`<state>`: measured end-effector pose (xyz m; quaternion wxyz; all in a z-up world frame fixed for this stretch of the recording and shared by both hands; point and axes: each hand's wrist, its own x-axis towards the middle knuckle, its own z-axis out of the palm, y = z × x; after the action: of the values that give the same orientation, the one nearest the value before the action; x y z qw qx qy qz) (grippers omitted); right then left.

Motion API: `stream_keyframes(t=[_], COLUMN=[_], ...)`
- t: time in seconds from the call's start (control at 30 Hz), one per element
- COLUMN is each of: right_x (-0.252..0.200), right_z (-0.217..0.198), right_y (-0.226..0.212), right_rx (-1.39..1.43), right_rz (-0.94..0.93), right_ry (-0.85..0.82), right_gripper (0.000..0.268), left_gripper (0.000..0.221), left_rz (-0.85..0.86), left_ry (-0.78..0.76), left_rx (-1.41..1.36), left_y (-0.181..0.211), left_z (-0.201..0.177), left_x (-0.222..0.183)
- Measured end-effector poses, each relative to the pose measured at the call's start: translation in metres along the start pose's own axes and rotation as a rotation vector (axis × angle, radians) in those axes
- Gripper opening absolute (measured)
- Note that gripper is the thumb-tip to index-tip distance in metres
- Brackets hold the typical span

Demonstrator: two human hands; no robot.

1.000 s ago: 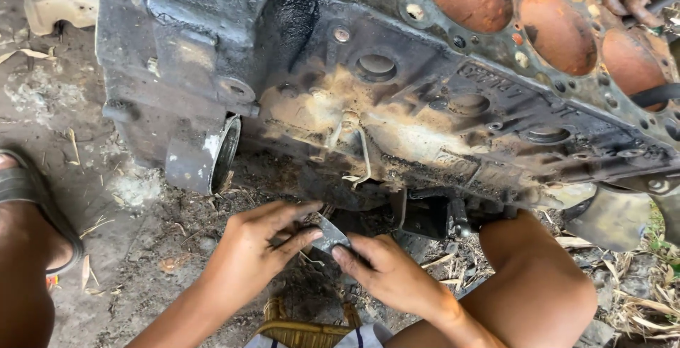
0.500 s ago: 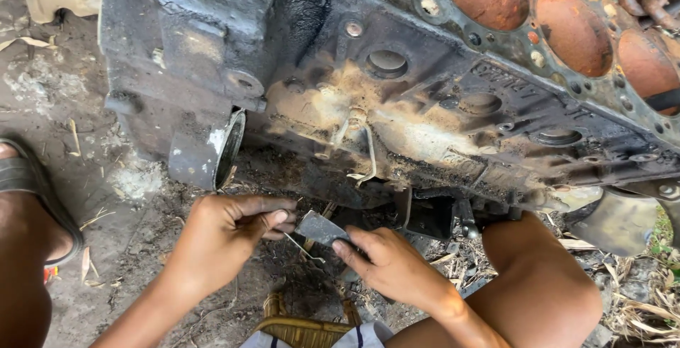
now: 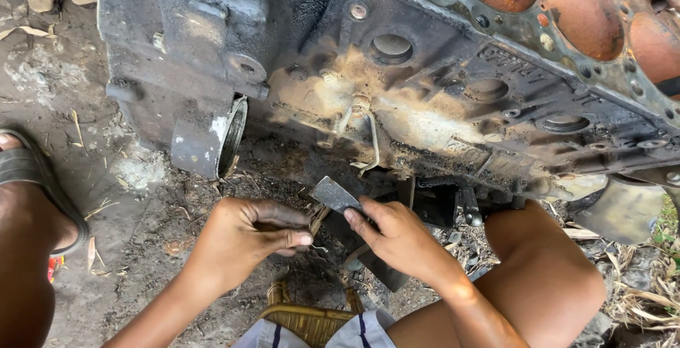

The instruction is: Scraping dirt and grime off a rusty engine block using a hand tool

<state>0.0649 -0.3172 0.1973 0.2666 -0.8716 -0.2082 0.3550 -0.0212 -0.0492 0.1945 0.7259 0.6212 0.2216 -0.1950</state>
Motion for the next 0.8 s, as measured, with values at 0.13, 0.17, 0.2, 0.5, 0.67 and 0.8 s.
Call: stream_keyframes(t=[0.13,0.17,0.2,0.5,0.67,0.8], right_x=[0.006,0.008,0.012,0.046,0.056,0.060], right_z=[0.000,0.000,0.007,0.047,0.050,0.066], right_y=[-0.003,-0.002,0.008,0.028,0.002,0.016], right_rx=[-0.303,-0.427,-0.426,-0.455,-0.358,-0.452], right_rz=[0.060,0.124,0.127,0.160,0.248,0.248], right_ry=[0.019,-0.021,-0.021,-0.059,-0.171,-0.160], right_gripper=[0.033,0.041,0.041,0.038,0.060,0.056], left_gripper=[0.011,0.014,0.014,0.042,0.074,0.084], left_rz=[0.046,0.159,0.159,0.204,0.079,0.040], left_ry=[0.053,0.058,0.055,0.014,-0.013,-0.029], left_rx=[0.441,0.632,0.632,0.953,1.422,1.589], left_y=[-0.010,-0.014,-0.025,-0.060,-0.063,-0.081], left_z=[-0.008,-0.011,-0.015,-0.028,-0.035,-0.047], left_x=[-0.003,-0.004,-0.001,0.021,0.053,0.075])
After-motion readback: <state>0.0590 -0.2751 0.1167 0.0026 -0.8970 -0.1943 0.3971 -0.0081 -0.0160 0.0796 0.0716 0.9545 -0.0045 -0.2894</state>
